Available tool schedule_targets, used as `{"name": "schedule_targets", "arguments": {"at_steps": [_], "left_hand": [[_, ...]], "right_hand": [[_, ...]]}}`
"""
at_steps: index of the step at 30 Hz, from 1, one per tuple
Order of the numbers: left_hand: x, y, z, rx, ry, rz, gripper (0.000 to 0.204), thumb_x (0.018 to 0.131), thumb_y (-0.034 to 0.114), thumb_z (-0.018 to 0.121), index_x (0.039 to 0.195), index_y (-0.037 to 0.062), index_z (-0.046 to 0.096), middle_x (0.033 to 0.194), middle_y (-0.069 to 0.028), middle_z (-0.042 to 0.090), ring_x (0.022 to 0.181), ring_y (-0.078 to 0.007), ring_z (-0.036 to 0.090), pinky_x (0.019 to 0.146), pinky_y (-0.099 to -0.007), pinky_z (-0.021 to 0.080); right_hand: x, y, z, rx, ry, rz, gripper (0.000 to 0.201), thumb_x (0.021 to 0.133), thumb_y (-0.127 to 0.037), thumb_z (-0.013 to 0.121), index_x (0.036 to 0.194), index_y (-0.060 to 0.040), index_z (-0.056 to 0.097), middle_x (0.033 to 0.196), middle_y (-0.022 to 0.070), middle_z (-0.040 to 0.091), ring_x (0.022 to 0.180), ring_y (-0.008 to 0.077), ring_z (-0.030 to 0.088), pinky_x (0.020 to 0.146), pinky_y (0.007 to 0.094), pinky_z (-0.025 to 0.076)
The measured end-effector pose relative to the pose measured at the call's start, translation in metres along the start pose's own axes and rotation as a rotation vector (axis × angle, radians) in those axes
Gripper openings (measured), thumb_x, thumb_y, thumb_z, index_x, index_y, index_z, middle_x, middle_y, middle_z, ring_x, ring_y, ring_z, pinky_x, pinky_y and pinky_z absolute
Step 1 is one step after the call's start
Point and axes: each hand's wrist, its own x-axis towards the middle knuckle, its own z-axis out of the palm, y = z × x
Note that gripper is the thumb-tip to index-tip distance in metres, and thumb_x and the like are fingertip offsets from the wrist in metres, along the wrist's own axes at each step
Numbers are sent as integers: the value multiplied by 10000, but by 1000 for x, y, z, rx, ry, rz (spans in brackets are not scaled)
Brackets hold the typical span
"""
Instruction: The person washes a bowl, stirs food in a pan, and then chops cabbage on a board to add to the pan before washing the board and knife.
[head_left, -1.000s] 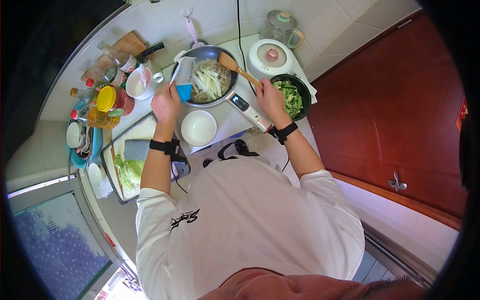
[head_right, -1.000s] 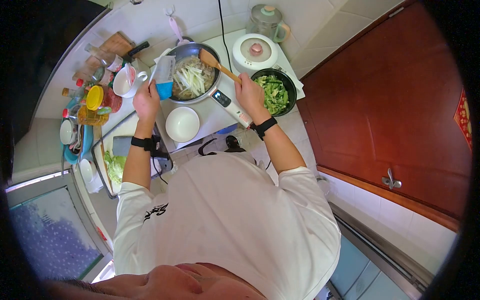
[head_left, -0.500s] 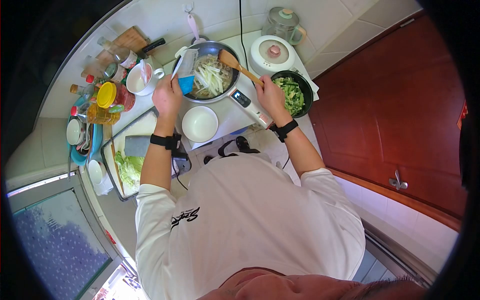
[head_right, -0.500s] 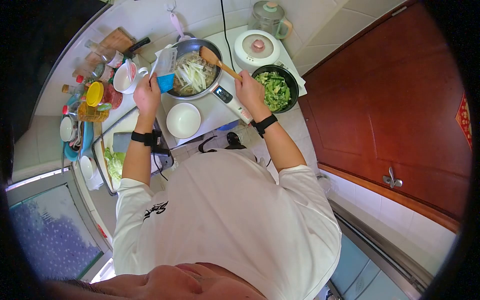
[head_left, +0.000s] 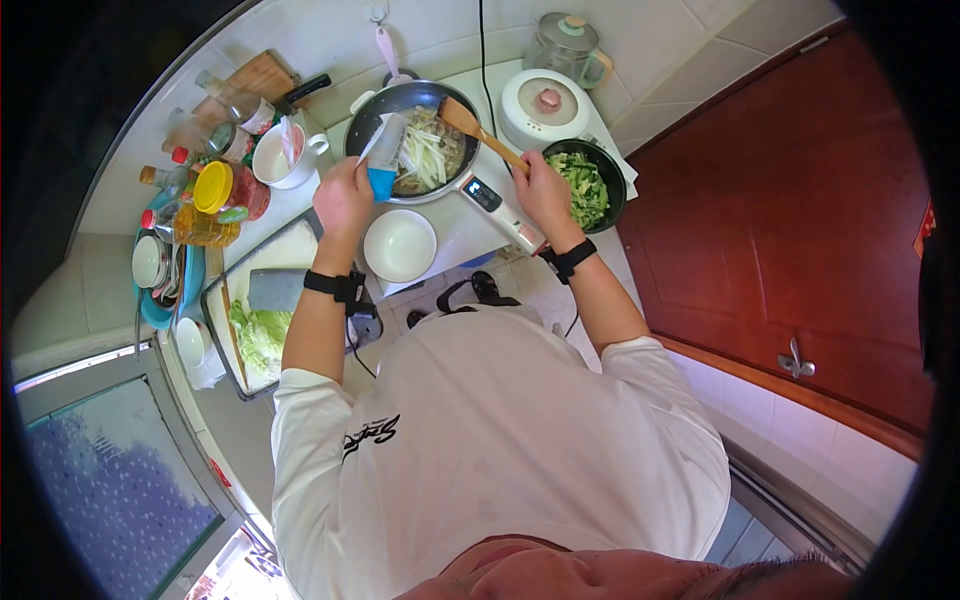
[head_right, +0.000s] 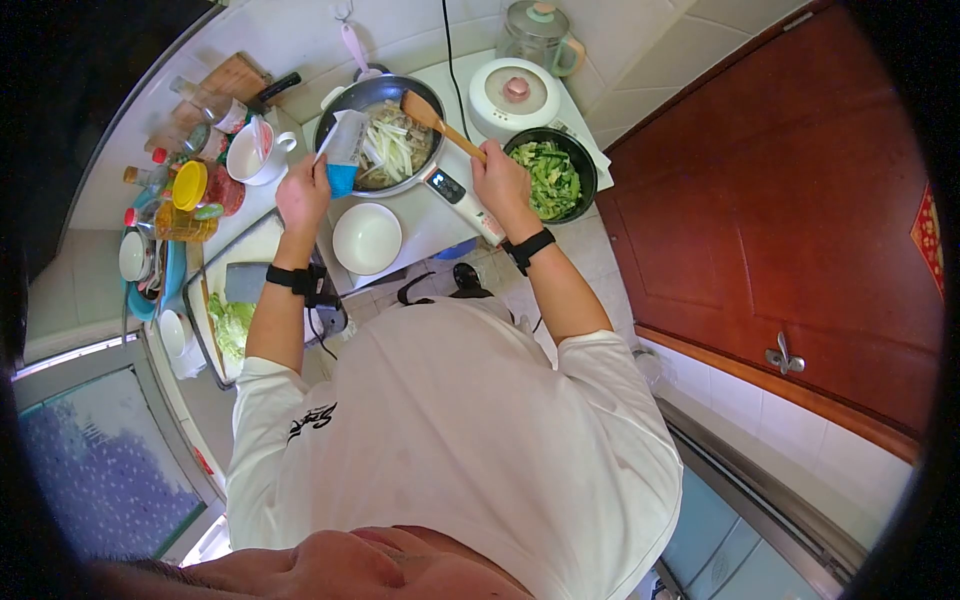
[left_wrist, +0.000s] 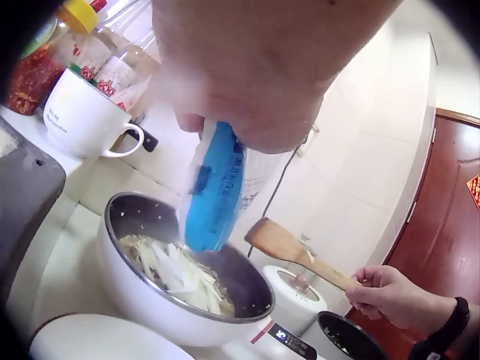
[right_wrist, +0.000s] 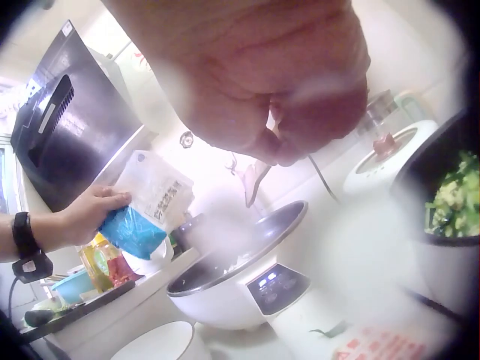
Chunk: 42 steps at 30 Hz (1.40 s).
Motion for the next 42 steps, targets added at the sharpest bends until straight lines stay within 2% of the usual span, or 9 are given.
{"name": "schedule_targets", "arguments": {"at_steps": [14, 23, 26, 29, 31, 34, 36, 38, 42], "left_hand": [[-5, -3, 1, 36, -41, -44, 176, 907, 237, 584, 833, 99, 663, 717, -146, 631, 682, -352, 627, 591, -463, 488], [-3, 2, -9, 9, 59, -25, 171, 905, 211, 581, 865, 77, 679, 746, -151, 640, 694, -354, 627, 597, -455, 482], [-8, 1, -11, -137, 177, -46, 165, 911, 176, 580, 843, 51, 663, 747, -162, 632, 674, -359, 600, 591, -421, 479], [-12, -7, -22, -285, 233, -239, 177, 935, 155, 569, 850, 14, 634, 715, -151, 602, 631, -289, 575, 595, -368, 463], [-12, -4, -37, -514, 504, -246, 221, 971, 161, 548, 845, -14, 598, 710, -93, 574, 650, -176, 526, 622, -327, 445], [-18, -22, -66, -632, 756, -292, 232, 997, 160, 511, 894, -33, 588, 778, -48, 571, 726, -121, 500, 645, -325, 443], [-25, -47, -79, -585, 770, -379, 249, 1014, 178, 483, 958, -42, 585, 868, -56, 595, 775, -137, 511, 688, -317, 451], [-15, -39, -98, -608, 957, -314, 262, 1017, 191, 480, 1008, -55, 569, 942, -73, 582, 821, -135, 499, 742, -300, 447], [-24, -76, -95, -519, 889, -397, 313, 1017, 200, 467, 1092, -85, 572, 1013, -139, 620, 887, -191, 555, 795, -350, 453]], "right_hand": [[0, 1, 3, -3, 58, -64, 216, 877, -272, 627, 1022, -121, 576, 761, 145, 670, 698, 358, 656, 606, 470, 494], [-1, -2, -6, 33, 42, -44, 186, 884, -242, 603, 998, -101, 557, 776, 162, 665, 714, 391, 645, 625, 499, 490], [-2, -1, -6, 43, 47, -50, 190, 883, -245, 604, 1002, -102, 563, 780, 166, 667, 716, 390, 648, 627, 499, 492], [-1, -1, -4, 32, 36, -43, 205, 881, -261, 603, 1008, -104, 569, 789, 169, 670, 725, 388, 652, 632, 495, 496], [-2, -2, -5, 37, -6, 17, 220, 879, -283, 603, 1011, -109, 576, 794, 171, 673, 735, 389, 655, 639, 489, 500], [-2, 1, -3, 18, 2, 7, 234, 877, -300, 606, 1016, -114, 581, 802, 171, 676, 748, 394, 655, 646, 492, 500], [-1, 2, 0, 23, 7, -14, 236, 875, -303, 608, 1015, -116, 583, 804, 171, 676, 751, 396, 655, 649, 495, 499], [-4, 1, 2, 20, 12, -24, 238, 874, -307, 611, 1015, -117, 585, 807, 171, 677, 754, 398, 654, 652, 499, 497], [-2, -10, 0, 18, -8, -38, 242, 874, -312, 615, 1013, -116, 583, 808, 167, 676, 753, 394, 655, 651, 499, 494]]}}
